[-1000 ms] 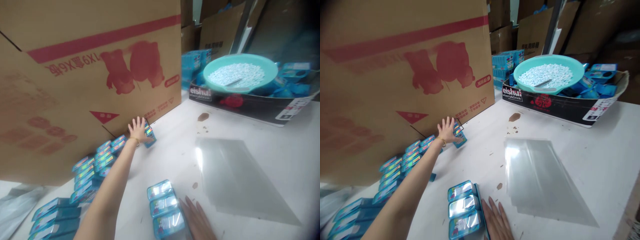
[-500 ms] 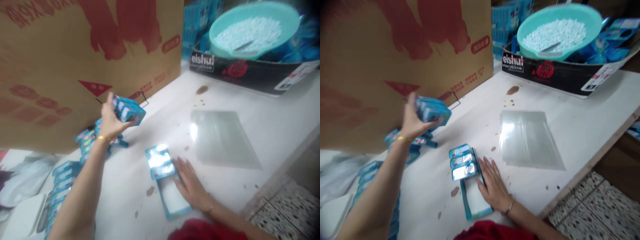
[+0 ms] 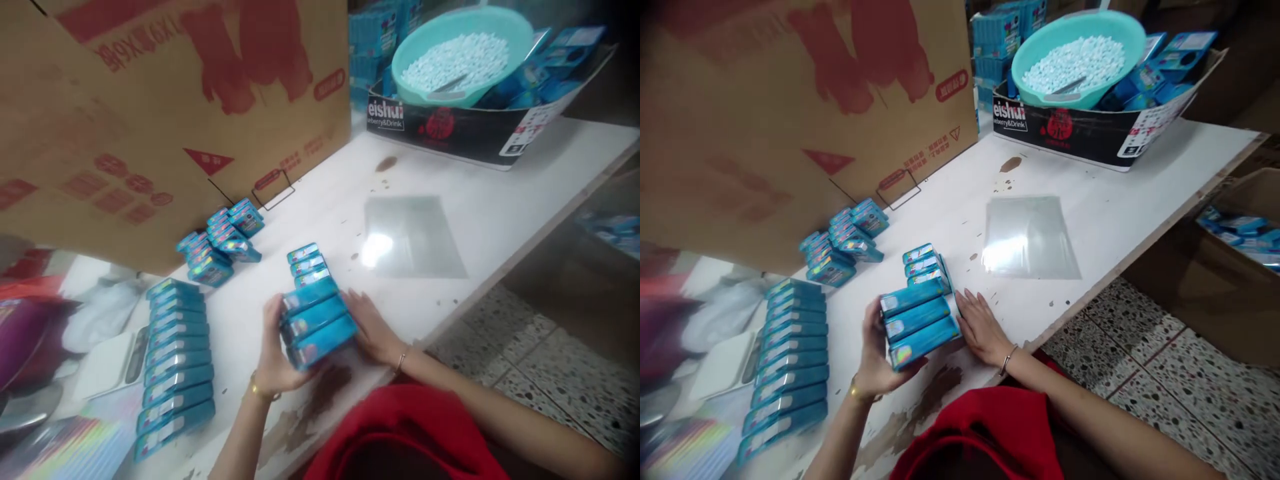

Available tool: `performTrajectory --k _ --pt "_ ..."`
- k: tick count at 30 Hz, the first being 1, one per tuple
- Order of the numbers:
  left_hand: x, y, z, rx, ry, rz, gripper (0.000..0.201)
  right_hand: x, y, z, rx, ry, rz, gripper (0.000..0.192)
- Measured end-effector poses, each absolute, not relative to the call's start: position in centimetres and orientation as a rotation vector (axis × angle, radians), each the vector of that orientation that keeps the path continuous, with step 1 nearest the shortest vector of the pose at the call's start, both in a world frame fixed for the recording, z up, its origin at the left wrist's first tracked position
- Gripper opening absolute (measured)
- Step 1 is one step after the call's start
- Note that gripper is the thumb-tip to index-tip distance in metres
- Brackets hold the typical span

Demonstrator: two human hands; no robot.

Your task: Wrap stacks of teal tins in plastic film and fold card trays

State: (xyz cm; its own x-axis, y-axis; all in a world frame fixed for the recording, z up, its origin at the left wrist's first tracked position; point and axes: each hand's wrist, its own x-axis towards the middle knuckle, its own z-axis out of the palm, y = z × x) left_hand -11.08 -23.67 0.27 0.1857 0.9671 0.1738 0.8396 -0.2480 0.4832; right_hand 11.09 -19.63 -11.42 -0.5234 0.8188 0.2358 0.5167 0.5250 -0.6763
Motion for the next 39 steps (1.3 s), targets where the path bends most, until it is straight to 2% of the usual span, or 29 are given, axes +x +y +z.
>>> performTrajectory --k 1,3,7,15,22,26,30,34,39 --pt "-10.8 -23.7 0.0 2.244 1.625 0.714 0.111 11.1 -19.6 -11.5 -1.075 -2.216 0.737 0.054" --pt "-10.6 -23.3 -0.2 2.368 1.484 0.725 0.106 11.1 -19.4 -11.6 -1.065 -2.206 0.738 0.054" --pt "-9.8 -22.4 1.2 2.434 1.603 0.355 0.099 11.2 -19.3 -11.1 -1.059 -2.212 0.742 0.056" --pt "-6.4 -20.4 2.7 2.467 1.737 -0.163 0.106 11.7 -19.2 -11.1 -1.016 -2.28 0.67 0.052" --pt "-6.3 -22.6 0.2 2.607 1.852 -0.071 0.086 11.1 -19.6 -11.1 -1.025 -2.265 0.672 0.052" --pt "-6.7 -22.5 -0.1 2.605 1.806 -0.145 0.09 12.1 -18.6 -9.7 -1.031 -2.219 0.614 0.047" --pt "-6.4 -22.7 0.7 2.63 1.783 0.051 0.095 17.3 -12.9 -7.8 -1.275 -2.218 0.425 0.036" --pt "-3.4 -24.2 1.4 2.627 1.496 0.369 0.084 23.9 -5.7 -7.8 -1.495 -2.386 0.238 0.039" --pt "1.5 -24.9 -0.8 2.488 1.055 0.433 0.067 26.5 -2.4 -9.8 -1.341 -2.565 0.375 0.025"
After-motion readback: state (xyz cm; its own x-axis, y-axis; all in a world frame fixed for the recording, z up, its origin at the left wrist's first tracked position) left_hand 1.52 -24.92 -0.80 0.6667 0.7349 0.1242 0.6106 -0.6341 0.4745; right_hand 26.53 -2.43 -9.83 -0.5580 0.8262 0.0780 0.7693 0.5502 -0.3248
